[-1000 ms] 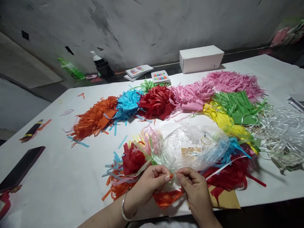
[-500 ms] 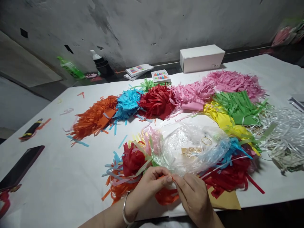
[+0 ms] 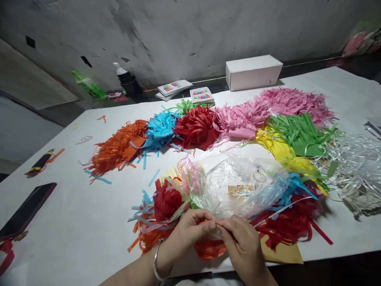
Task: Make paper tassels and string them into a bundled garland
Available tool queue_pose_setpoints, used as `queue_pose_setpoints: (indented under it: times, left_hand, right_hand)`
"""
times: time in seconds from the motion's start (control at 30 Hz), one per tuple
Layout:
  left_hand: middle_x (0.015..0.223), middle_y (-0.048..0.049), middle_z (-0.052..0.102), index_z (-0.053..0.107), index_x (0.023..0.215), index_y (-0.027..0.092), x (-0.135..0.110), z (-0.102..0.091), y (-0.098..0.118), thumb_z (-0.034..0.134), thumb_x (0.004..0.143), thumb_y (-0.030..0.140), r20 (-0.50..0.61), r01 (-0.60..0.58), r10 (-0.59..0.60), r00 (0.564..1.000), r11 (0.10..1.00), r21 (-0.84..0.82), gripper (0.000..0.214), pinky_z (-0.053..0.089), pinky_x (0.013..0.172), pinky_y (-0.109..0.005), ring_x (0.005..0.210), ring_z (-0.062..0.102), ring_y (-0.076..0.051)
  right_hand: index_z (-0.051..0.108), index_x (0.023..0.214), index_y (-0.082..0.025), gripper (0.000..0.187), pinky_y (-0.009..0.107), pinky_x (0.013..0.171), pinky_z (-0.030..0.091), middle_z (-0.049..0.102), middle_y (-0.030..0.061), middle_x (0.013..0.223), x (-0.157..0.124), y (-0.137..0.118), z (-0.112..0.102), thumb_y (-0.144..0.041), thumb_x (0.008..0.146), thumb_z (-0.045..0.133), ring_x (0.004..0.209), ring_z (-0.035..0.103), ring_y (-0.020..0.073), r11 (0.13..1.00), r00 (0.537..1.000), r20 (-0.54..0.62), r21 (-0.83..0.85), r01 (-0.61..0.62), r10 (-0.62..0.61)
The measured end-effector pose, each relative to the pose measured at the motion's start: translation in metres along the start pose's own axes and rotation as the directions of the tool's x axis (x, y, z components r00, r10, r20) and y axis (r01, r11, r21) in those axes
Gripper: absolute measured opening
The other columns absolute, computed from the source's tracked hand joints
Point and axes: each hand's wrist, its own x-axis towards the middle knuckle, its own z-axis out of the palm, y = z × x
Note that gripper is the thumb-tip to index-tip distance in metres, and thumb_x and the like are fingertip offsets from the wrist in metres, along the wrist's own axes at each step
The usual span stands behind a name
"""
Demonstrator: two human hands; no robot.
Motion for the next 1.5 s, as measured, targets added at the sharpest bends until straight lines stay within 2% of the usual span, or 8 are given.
queue_pose_setpoints:
  times: [0.2,0.3,0.47,0.6,0.83,1.13,1.3,1.5]
  left_hand:
    - [0.063,-0.0013,0.061,0.072,0.07,0.011,-0.001,-0.002,0.003,0.083,0.067,0.053,-0.078,-0.02,0.023,0.997,0.999,0.046,0.044,0.037,0.059,-0.023,0.062,0.049,-0.012]
    - [0.066,-0.004,0.066,0.072,0.071,0.011,-0.003,0.0,0.006,0.08,0.07,0.053,-0.089,-0.043,0.051,0.995,0.995,0.091,0.043,0.041,0.062,-0.024,0.064,0.054,-0.014]
    - [0.069,-0.0067,0.071,0.072,0.073,0.012,-0.004,0.003,0.006,0.075,0.077,0.045,-0.104,-0.08,0.101,0.989,0.978,0.194,0.034,0.045,0.064,-0.026,0.065,0.059,-0.017]
    - [0.067,-0.006,0.069,0.073,0.073,0.011,-0.005,0.003,0.006,0.069,0.08,0.036,-0.098,-0.098,0.13,0.987,0.955,0.281,0.026,0.044,0.061,-0.024,0.063,0.058,-0.016]
    - [0.073,-0.0062,0.074,0.074,0.076,0.013,-0.008,0.006,0.009,0.063,0.083,0.025,-0.095,-0.242,0.305,0.948,0.881,0.407,0.017,0.046,0.063,-0.023,0.066,0.063,-0.016]
    - [0.07,-0.0034,0.071,0.073,0.08,0.015,-0.013,0.003,0.0,0.06,0.089,0.018,-0.009,-0.422,0.54,0.842,0.669,0.611,0.016,0.044,0.062,-0.02,0.063,0.062,-0.013]
    - [0.068,-0.003,0.069,0.072,0.082,0.015,-0.012,0.003,-0.002,0.061,0.089,0.016,0.027,-0.489,0.65,0.76,0.543,0.683,0.013,0.043,0.058,-0.019,0.06,0.06,-0.012]
    - [0.066,-0.002,0.066,0.069,0.084,0.015,-0.013,0.001,-0.007,0.061,0.092,0.018,0.067,-0.501,0.693,0.718,0.448,0.741,0.012,0.042,0.057,-0.021,0.059,0.059,-0.012]
  right_hand:
    - [0.065,0.104,-0.027,0.021,0.022,0.055,0.049,0.062,-0.0011,0.077,-0.001,-0.001,0.003,-0.043,0.092,0.062,0.06,0.058,0.0132,0.696,0.824,0.063,0.501,-0.514,0.563]
    - [0.065,0.1,-0.023,0.025,0.025,0.069,0.053,0.065,0.0018,0.081,0.001,-0.003,-0.002,-0.046,0.091,0.062,0.074,0.063,0.0159,0.532,0.765,0.245,0.593,-0.604,0.596]
    - [0.063,0.114,-0.022,0.039,0.035,0.078,0.057,0.072,0.0075,0.092,0.004,-0.005,-0.006,-0.054,0.091,0.061,0.078,0.07,0.0199,0.534,0.741,0.348,0.527,-0.661,0.574]
    - [0.068,0.106,-0.018,0.047,0.024,0.05,0.05,0.063,-0.0003,0.062,0.003,-0.007,-0.005,-0.061,0.091,0.055,0.048,0.06,0.0141,0.637,0.738,0.255,0.381,-0.67,0.624]
    - [0.073,0.116,-0.022,0.047,0.028,0.074,0.055,0.07,0.0081,0.089,0.001,-0.008,-0.01,-0.058,0.093,0.053,0.087,0.066,0.0219,0.803,0.831,0.155,0.212,-0.557,0.535]
    - [0.066,0.101,-0.02,0.031,0.025,0.06,0.054,0.07,0.0016,0.069,0.001,-0.011,-0.005,-0.048,0.097,0.053,0.061,0.067,0.0162,0.773,0.846,0.207,0.342,-0.534,0.492]
    - [0.075,0.094,-0.025,0.014,0.019,0.061,0.056,0.072,0.0017,0.079,0.005,-0.004,-0.009,-0.031,0.093,0.062,0.067,0.069,0.0147,0.971,0.98,0.084,0.144,-0.193,0.182]
    - [0.069,0.099,-0.025,0.01,0.016,0.061,0.058,0.074,-0.0006,0.081,-0.003,0.002,-0.002,-0.021,0.089,0.068,0.063,0.072,0.0127,0.992,0.992,-0.049,0.057,-0.111,0.114]
